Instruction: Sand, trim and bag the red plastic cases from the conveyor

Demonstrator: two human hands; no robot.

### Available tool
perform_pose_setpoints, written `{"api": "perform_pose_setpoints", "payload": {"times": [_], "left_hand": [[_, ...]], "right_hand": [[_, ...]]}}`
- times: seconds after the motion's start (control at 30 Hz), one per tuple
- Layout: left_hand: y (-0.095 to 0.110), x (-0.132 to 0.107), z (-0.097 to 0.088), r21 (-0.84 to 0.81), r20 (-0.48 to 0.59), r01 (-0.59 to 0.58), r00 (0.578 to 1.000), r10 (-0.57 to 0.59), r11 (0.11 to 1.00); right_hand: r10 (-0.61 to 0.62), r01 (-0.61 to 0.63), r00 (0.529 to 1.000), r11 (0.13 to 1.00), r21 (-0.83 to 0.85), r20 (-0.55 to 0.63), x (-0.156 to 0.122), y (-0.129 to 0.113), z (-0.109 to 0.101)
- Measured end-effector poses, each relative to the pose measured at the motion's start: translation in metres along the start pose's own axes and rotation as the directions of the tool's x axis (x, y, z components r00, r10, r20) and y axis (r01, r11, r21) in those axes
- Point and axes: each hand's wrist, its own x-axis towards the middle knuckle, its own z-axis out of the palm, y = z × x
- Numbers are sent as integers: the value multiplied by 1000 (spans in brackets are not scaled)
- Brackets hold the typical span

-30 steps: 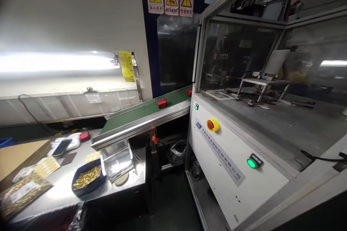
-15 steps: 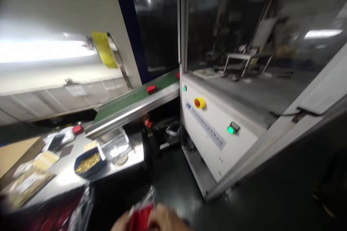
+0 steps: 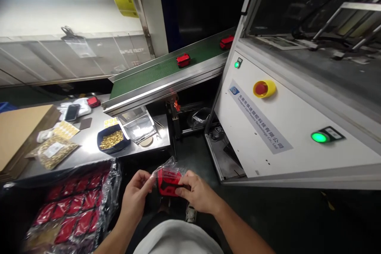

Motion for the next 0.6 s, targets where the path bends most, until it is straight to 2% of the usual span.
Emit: {"api": "perform_pose_setpoints", "payload": {"times": [0.07, 0.13, 0.17, 0.23, 0.27, 0.3, 0.33, 0.37, 0.43, 0.47, 0.53, 0.6], "left_hand": [[7, 5, -18, 11, 57, -29, 998, 28, 1000], [16, 8, -37, 74, 148, -142, 980, 130, 987], [20, 8, -47, 110, 199, -224, 959, 199, 968], [24, 9, -65, 146, 316, -388, 890, 329, 910], [23, 10, -74, 132, 337, -437, 864, 374, 890], [21, 13, -81, 91, 321, -445, 860, 397, 891], [17, 18, -88, 32, 269, -419, 878, 396, 908], [12, 25, -93, -46, 189, -353, 916, 355, 935], [4, 46, -102, -265, 28, -127, 990, 139, 956], [3, 58, -106, -390, 21, -3, 1000, 12, 921], [7, 80, -111, -593, 161, 227, 973, -162, 772], [18, 97, -115, -689, 379, 407, 908, -181, 599]], "right_hand": [[-13, 13, 1000, 1000, -20, -4, 17, -9, 3], [-53, 52, 998, 998, -39, -25, 35, -21, 7], [-73, 72, 997, 996, -51, -35, 45, -28, 10], [-120, 116, 992, 990, -81, -38, 64, -43, 17], [-146, 142, 989, 984, -103, -30, 73, -51, 21], [-175, 171, 984, 976, -136, -20, 82, -58, 26], [-207, 202, 978, 963, -177, -9, 91, -65, 31], [-239, 234, 971, 949, -213, 2, 100, -71, 36], [-288, 282, 957, 928, -241, 11, 117, -79, 49], [-298, 292, 955, 929, -226, 10, 125, -81, 56], [-278, 274, 961, 954, -124, -15, 141, -83, 73], [-208, 210, 976, 977, 33, -61, 156, -83, 90]]}}
